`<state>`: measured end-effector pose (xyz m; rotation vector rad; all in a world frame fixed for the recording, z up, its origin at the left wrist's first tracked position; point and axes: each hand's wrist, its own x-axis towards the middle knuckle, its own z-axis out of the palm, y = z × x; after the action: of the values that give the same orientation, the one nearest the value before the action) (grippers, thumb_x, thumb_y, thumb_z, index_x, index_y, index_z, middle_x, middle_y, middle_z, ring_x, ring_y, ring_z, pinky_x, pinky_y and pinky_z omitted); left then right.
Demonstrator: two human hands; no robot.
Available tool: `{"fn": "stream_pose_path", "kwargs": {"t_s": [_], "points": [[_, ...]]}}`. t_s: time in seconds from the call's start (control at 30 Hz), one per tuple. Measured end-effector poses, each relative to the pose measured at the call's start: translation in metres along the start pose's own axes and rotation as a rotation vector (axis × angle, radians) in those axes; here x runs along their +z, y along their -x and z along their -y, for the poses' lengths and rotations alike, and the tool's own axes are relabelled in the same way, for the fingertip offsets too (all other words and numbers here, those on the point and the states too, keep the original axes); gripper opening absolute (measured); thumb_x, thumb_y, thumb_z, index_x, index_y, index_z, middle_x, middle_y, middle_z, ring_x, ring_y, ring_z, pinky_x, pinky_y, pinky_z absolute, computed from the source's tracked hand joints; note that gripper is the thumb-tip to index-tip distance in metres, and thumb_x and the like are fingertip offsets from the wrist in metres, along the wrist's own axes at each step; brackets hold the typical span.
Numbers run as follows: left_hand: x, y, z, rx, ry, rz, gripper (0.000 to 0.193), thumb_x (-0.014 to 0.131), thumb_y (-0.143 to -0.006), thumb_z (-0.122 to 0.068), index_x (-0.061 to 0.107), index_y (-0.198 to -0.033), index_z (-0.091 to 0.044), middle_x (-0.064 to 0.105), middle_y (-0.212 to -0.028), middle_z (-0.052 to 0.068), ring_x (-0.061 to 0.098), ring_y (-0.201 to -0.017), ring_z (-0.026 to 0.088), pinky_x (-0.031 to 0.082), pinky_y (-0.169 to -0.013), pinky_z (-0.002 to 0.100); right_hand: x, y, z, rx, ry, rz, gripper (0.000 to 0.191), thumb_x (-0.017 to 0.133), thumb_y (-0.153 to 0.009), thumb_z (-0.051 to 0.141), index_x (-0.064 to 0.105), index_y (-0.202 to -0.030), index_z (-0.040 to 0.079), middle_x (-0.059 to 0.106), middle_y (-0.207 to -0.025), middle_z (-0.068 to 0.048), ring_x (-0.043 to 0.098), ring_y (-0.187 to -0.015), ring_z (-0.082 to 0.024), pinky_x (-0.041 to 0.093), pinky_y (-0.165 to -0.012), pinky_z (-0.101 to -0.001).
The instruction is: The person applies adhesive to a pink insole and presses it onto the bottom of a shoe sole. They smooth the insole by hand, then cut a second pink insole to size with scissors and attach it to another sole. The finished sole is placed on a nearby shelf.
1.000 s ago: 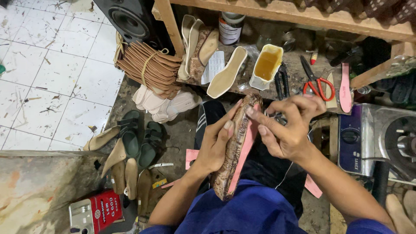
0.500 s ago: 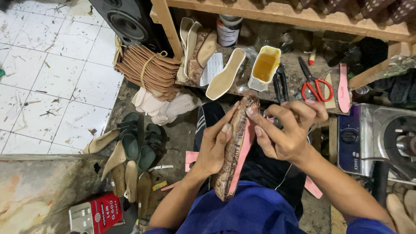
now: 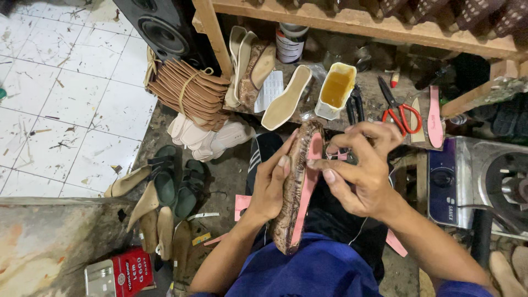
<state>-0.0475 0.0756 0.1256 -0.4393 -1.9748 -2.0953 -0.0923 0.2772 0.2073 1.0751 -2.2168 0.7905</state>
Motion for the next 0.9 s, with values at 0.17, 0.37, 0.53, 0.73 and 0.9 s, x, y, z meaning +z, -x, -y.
{"fn": "stream_pose_path", "kwargs": {"t_s": [0.17,0.37,0.53,0.73,0.9], "points": [[-0.014,0.002,0.070,-0.664,1.030,-0.191,0.076,0.035,-0.105,-0.062,0.058,-0.141,0.002,0.071,-0.124,0.018,0.072,-0.099,0.026,0.061,-0.080,0.035,0.018,0.001,-0.072,0.323,-0.286,-0.198,0.029,0.051,-0.102,0.018,0.074,-0.119,0.014,0.059,-0.108,-0.008,0.047,-0.112,-0.025,0.037,-0.104,-0.0392],[-0.022,0.032,0.115,-0.580,1.213,-0.054,0.080,0.035,-0.107,-0.067,0.059,-0.140,0.002,0.073,-0.117,0.021,0.073,-0.089,0.031,0.063,-0.068,0.036,0.120,0.036,-0.207,0.455,0.191,0.345,0.057,0.057,-0.074,-0.001,0.077,-0.123,0.017,0.055,-0.131,-0.018,0.045,-0.128,-0.035,0.036,-0.111,-0.0460],[-0.031,0.042,0.110,-0.787,0.903,-0.362,0.069,0.037,-0.103,-0.059,0.061,-0.134,-0.003,0.073,-0.113,0.013,0.072,-0.093,0.023,0.061,-0.082,0.035,0.149,0.045,-0.226,0.336,0.406,0.440,0.047,0.069,-0.065,0.004,0.084,-0.106,0.020,0.042,-0.149,-0.023,0.037,-0.133,-0.044,0.029,-0.104,-0.0617],[-0.043,0.024,0.073,-0.402,0.316,-0.277,0.066,0.038,-0.114,-0.049,0.055,-0.144,0.008,0.064,-0.129,0.018,0.060,-0.111,0.021,0.048,-0.097,0.033,0.108,0.022,-0.156,0.395,0.219,0.342,0.025,0.061,-0.081,0.002,0.080,-0.095,0.011,0.067,-0.134,-0.011,0.053,-0.132,-0.033,0.040,-0.110,-0.0471],[-0.029,0.006,0.033,-0.130,0.078,-0.090,0.071,0.034,-0.113,-0.049,0.035,-0.160,0.003,0.049,-0.159,0.019,0.047,-0.146,0.023,0.031,-0.124,0.032,0.063,0.024,-0.057,0.286,-0.494,0.050,0.028,0.056,-0.098,0.020,0.071,-0.115,0.003,0.062,-0.118,-0.012,0.053,-0.121,-0.028,0.038,-0.111,-0.0390]]}}
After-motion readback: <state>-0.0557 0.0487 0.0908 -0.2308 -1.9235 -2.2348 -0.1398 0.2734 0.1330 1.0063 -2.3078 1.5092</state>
